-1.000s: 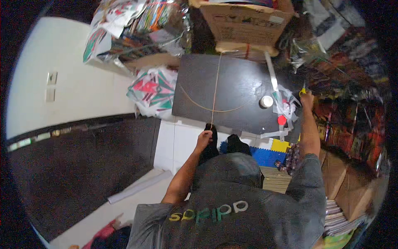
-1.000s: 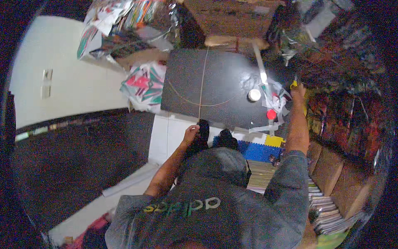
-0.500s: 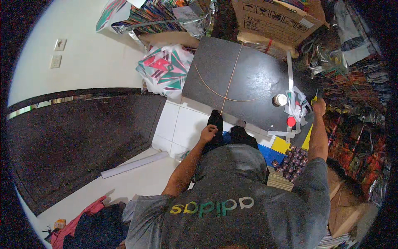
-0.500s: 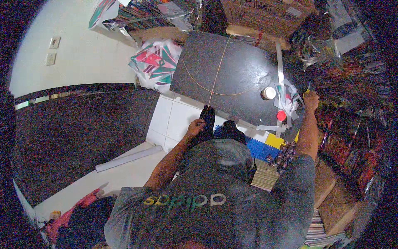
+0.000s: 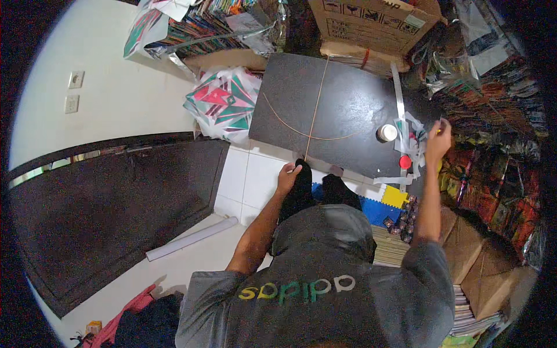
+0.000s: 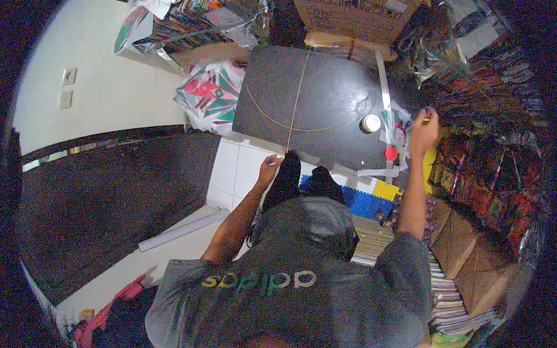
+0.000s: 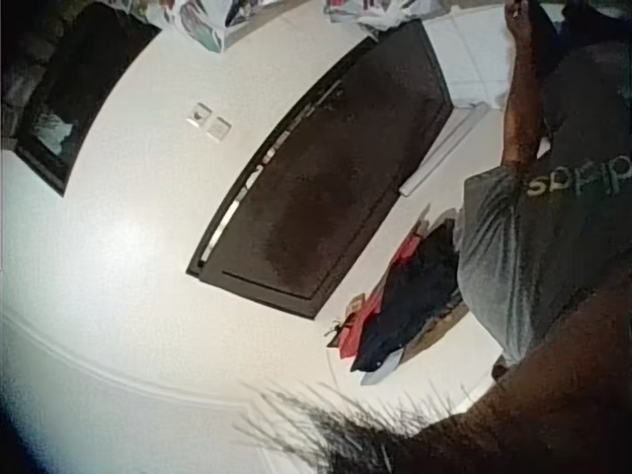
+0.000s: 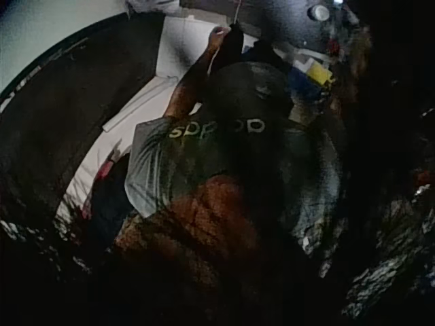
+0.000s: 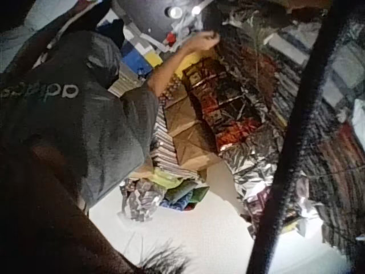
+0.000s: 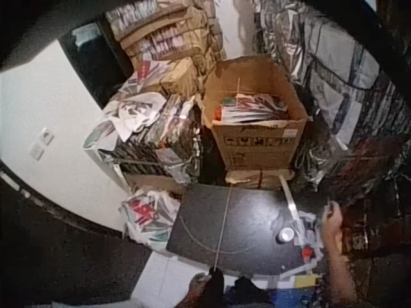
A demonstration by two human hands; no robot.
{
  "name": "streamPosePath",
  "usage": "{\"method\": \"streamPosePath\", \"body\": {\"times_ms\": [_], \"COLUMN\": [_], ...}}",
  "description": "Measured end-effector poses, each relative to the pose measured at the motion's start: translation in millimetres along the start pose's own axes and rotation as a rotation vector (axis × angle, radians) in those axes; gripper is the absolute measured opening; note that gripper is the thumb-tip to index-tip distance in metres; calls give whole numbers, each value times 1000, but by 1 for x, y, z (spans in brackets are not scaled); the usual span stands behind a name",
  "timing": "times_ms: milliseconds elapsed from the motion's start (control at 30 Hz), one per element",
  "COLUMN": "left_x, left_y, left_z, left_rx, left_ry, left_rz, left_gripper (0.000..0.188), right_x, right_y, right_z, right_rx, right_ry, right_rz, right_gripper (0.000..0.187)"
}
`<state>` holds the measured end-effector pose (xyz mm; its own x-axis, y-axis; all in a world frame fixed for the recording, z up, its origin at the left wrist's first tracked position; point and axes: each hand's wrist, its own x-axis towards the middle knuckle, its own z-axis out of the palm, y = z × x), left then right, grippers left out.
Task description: The person is assembling a kite frame using bamboo sticks and string on a workspace.
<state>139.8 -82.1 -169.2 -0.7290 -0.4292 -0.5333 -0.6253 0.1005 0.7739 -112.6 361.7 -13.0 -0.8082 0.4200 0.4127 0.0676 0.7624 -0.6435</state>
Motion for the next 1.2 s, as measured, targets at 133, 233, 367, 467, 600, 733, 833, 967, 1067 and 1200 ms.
{"method": "streamPosePath", "body": {"times_ms": [133,233,367,467,600,733,833,967,1067,1200], "left_x": [17,20,7,-6,9,-31,-30,-1,18,25], "left_y": [14,7,37,49,8,77,113,130,143,153], "left_z": [23,26,27,20,7,24,21,32,41,46], "left_rx": [-244,-352,-353,-324,-32,463,534,621,638,844], "left_ry": [-149,-171,-176,-150,24,302,181,78,7,-22], "left_rz": [4,-26,-125,-108,210,194,374,508,446,528], "left_gripper": [33,22,16,18,32,38,43,42,37,29], "right_x": [-99,-177,-229,-240,-242,-243,-238,-240,-242,-243], "right_y": [-97,-119,-127,-140,-148,-124,-124,-130,-135,-137], "right_z": [4,59,109,120,134,131,113,113,121,126], "right_rx": [334,411,272,152,128,111,101,29,-60,-152], "right_ry": [-418,-856,-991,-971,-975,-896,-953,-879,-898,-887], "right_rz": [88,-166,-48,49,-50,-17,88,23,2,13], "right_gripper": [12,30,34,32,27,25,25,23,20,18]}}
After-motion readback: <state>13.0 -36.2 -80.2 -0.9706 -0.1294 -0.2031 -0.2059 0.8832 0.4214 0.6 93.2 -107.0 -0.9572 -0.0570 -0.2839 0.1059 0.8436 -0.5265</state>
